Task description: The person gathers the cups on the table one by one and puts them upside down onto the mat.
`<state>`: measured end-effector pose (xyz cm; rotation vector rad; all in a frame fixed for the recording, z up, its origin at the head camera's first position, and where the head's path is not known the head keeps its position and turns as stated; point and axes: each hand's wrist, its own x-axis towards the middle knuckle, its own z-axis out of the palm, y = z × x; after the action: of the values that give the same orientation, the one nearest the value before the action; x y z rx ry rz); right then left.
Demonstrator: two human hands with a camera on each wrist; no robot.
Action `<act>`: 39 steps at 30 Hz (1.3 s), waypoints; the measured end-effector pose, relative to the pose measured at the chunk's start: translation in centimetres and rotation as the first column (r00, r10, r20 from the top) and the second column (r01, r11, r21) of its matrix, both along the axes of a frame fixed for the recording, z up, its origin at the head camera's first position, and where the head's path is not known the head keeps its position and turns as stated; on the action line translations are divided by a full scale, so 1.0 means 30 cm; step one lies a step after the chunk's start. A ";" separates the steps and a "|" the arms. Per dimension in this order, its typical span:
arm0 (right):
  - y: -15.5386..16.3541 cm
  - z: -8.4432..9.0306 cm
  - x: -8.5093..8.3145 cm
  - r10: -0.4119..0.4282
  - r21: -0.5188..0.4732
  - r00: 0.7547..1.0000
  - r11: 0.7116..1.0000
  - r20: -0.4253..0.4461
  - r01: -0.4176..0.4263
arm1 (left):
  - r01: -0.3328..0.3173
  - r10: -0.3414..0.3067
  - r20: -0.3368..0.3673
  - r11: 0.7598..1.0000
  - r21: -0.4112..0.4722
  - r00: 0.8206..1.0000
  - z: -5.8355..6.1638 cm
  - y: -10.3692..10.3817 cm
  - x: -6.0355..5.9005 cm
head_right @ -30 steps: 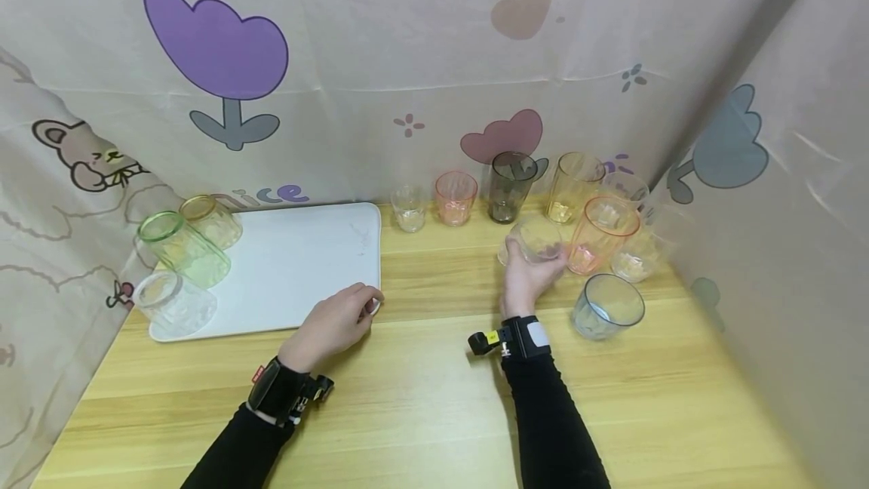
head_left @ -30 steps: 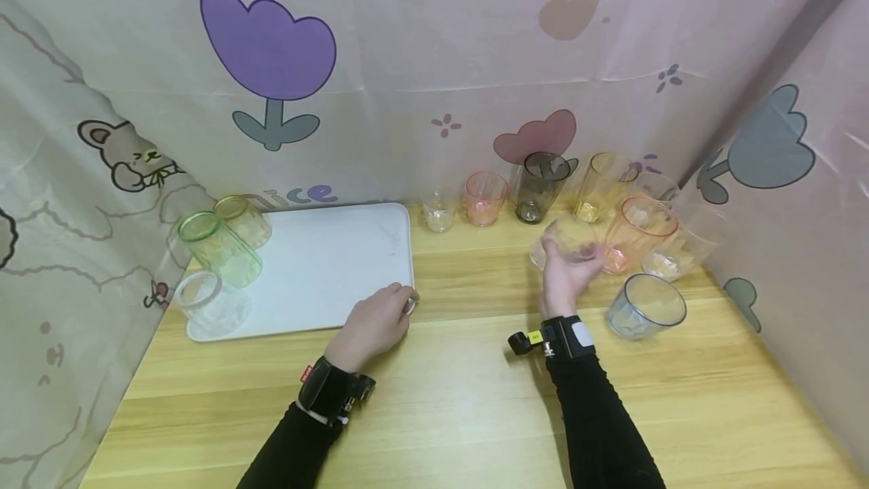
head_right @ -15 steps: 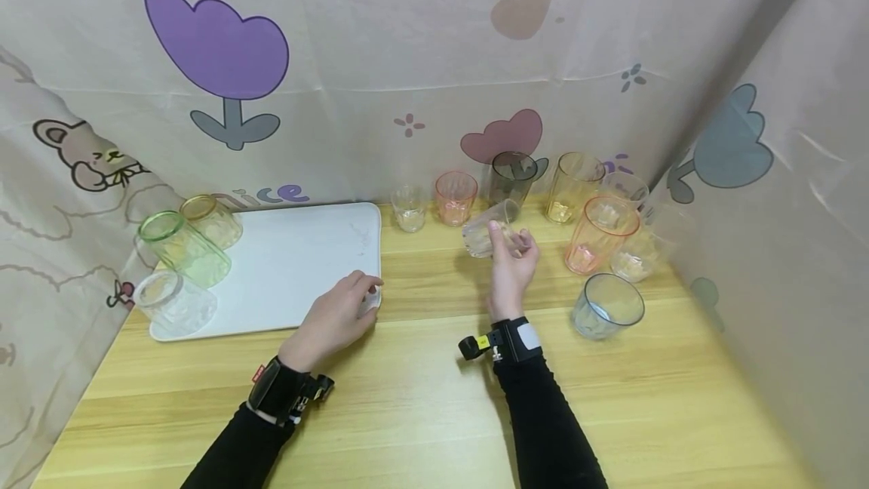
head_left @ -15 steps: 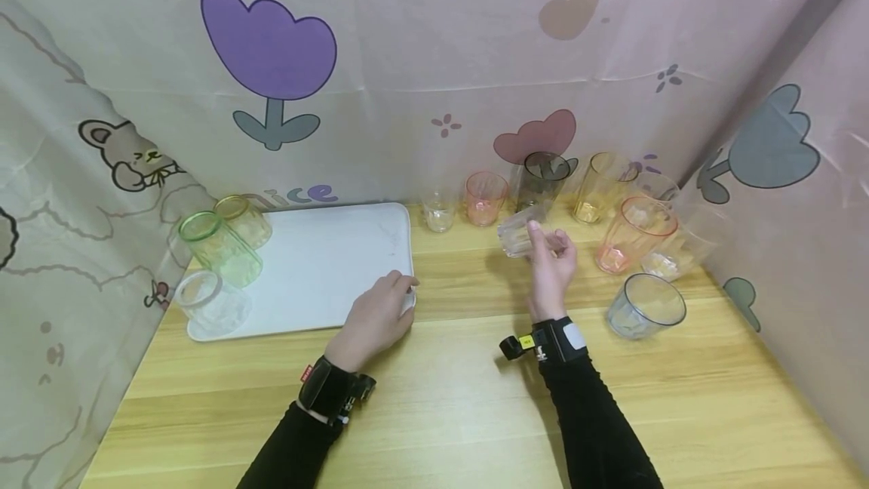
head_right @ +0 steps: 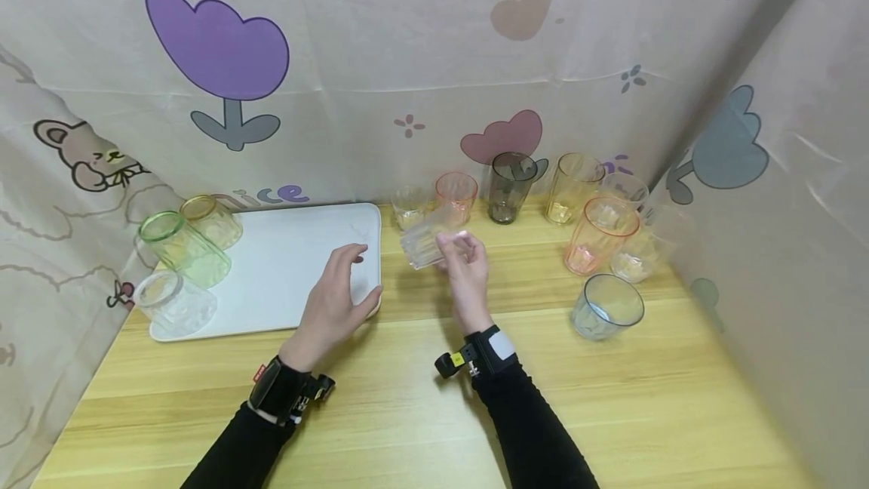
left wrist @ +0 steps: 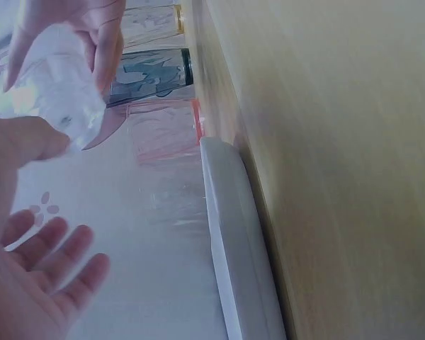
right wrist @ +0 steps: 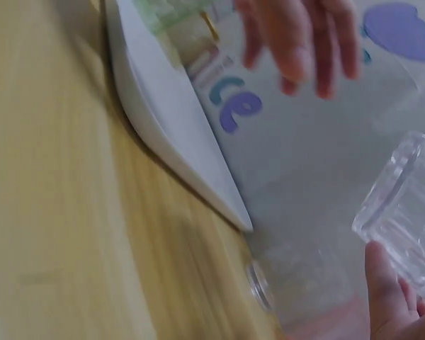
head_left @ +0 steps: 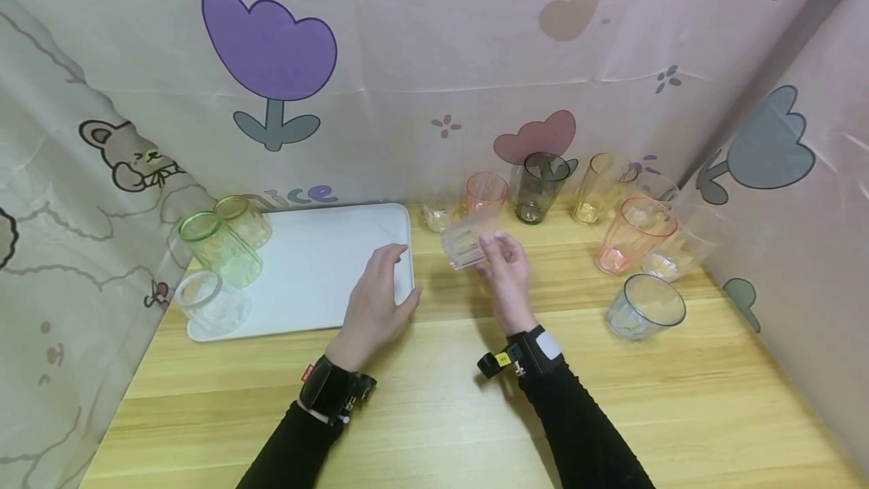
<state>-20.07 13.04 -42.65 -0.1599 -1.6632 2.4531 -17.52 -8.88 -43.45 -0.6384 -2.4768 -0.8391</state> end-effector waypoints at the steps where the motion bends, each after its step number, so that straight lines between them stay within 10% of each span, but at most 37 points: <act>1: -0.011 -0.001 0.006 0.015 0.007 1.000 1.000 0.001 -0.015 | 0.006 -0.006 -0.016 1.000 0.010 1.000 0.000 0.001 -0.001; 21: -0.141 -0.016 0.084 0.395 0.023 0.919 0.919 0.000 -0.394 | 0.121 -0.095 -0.181 0.984 0.134 0.979 -0.006 0.004 -0.010; 39: -0.133 -0.011 0.079 0.493 -0.073 0.869 0.866 -0.033 -0.494 | 0.218 -0.147 -0.340 0.959 0.183 0.929 0.004 0.006 -0.013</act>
<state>-17.70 9.04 -42.99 0.3181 -1.7782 2.8717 -17.90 -8.71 -43.33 -0.8625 -2.0204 -0.9730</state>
